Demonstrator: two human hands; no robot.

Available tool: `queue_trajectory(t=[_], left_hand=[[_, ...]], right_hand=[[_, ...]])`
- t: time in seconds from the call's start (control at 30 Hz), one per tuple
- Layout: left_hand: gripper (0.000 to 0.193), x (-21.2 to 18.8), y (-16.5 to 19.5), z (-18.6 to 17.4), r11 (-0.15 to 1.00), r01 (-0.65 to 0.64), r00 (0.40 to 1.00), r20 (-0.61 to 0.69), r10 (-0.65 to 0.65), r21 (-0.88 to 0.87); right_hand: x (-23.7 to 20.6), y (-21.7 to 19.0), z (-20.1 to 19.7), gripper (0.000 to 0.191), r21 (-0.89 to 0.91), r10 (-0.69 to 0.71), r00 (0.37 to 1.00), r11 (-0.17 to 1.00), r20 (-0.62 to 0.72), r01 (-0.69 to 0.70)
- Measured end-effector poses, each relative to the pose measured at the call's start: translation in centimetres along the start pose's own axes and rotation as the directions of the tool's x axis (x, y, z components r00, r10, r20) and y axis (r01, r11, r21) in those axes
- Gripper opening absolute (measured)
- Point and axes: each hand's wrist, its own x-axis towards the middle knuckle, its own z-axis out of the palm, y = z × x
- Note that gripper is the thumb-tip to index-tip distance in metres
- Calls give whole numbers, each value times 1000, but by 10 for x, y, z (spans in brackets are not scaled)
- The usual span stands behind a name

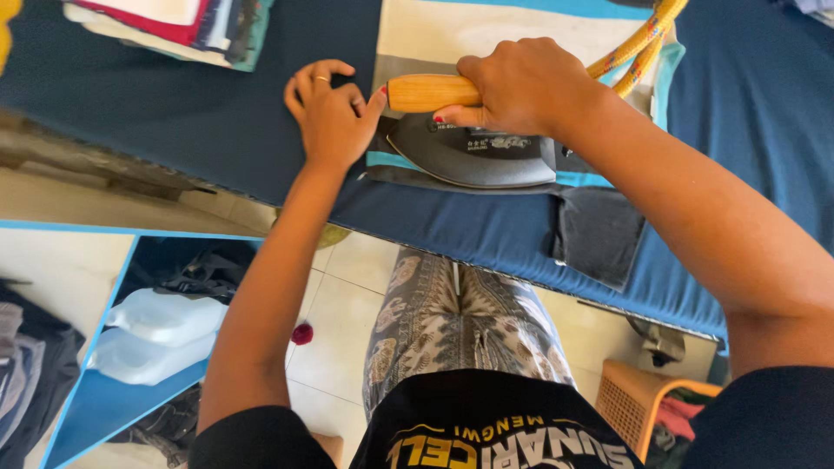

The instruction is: The person irons a white sleeveless top on a blue ironing board, then folds it and places it on a stack. Next, the person irons a striped sleeveless top, smoothing both sides and folding it. The person uses a steam iron throughout and handles each garment one at a time.

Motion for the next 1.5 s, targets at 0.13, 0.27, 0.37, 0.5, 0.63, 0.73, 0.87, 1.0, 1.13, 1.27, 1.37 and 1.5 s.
queue_trajectory(t=[0.13,0.27,0.37,0.5,0.63,0.73,0.87,1.0,1.13,1.27,1.37,1.5], left_hand=[[41,-4,1,-8,997,-57,996,67,60,-50],[37,-5,-5,-11,997,-59,992,106,63,-41],[34,-6,-10,-9,997,-46,992,114,53,-70],[31,-8,-13,-8,995,-49,991,117,58,-81],[35,-8,-12,-10,997,-39,989,141,48,-62],[35,-8,-9,-11,996,-52,990,124,61,-72],[34,-9,-4,-11,997,-77,989,126,75,9],[31,-7,4,-13,972,-176,982,98,162,158],[11,-9,14,-18,916,-292,956,78,282,274],[31,-9,22,-17,854,-452,890,185,416,256],[33,-5,23,-14,843,-480,874,220,434,245],[20,6,22,-16,895,-409,900,237,365,175]], right_hand=[[-52,0,-3,72,11,116,992,993,43,-117],[-110,18,-4,72,-83,333,931,943,147,-324],[-153,38,1,71,-152,522,835,852,177,-500],[-204,74,7,64,-206,571,814,813,101,-545],[-235,111,12,56,-156,563,785,826,260,-541],[-255,125,9,54,-231,402,859,911,317,-341],[-269,117,9,57,111,100,968,986,232,-128],[-273,91,10,55,32,-56,998,998,-10,57],[-276,67,14,59,-156,132,977,975,-166,-158],[-269,64,27,62,-251,391,857,840,-335,-481],[-258,80,38,63,-292,552,763,709,-336,-641],[-253,102,44,62,-314,491,791,735,-365,-601]])
